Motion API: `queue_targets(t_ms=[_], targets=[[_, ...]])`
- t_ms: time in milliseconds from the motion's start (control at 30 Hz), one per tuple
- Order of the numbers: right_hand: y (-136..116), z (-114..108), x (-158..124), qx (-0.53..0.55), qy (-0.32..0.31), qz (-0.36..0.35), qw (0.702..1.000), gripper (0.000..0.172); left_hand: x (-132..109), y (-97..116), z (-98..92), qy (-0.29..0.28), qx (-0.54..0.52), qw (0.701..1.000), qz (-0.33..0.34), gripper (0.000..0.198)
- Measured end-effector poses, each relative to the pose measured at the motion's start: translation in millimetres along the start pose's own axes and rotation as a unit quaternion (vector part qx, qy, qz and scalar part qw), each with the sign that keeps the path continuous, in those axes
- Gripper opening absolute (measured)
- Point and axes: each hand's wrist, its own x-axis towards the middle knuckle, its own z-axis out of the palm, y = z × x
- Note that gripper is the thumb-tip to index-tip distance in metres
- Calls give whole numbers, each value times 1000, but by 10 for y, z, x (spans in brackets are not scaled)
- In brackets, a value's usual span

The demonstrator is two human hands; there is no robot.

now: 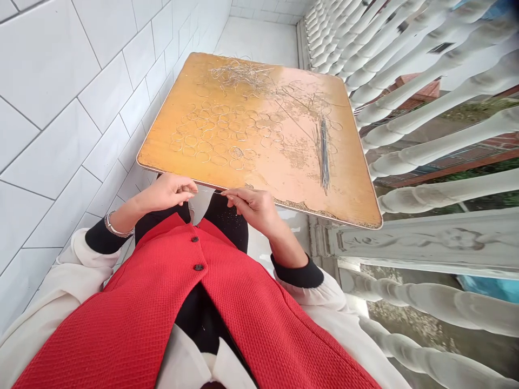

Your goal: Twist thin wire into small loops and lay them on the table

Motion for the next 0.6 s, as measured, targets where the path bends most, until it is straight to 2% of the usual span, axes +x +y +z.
queue_targets(t_ms=[167, 267, 400, 467, 600], targets=[[20, -80, -18, -18, -16, -10, 1000, 26, -17, 8, 33, 29, 73, 996, 40, 17], [32, -162, -33, -11, -36, -8, 999, 25, -7, 39, -6, 3, 99, 993, 66, 21], [51, -176, -68, 19, -63, -1, 998, 22, 15, 80, -67, -62, 89, 992, 71, 19], [61, -112, -83, 37, -31, 27, 998, 23, 28, 84, -62, -49, 77, 994, 60, 16], [81, 97, -73, 91, 110, 84, 986, 28, 80, 38, 59, 45, -18, 999, 11, 13]])
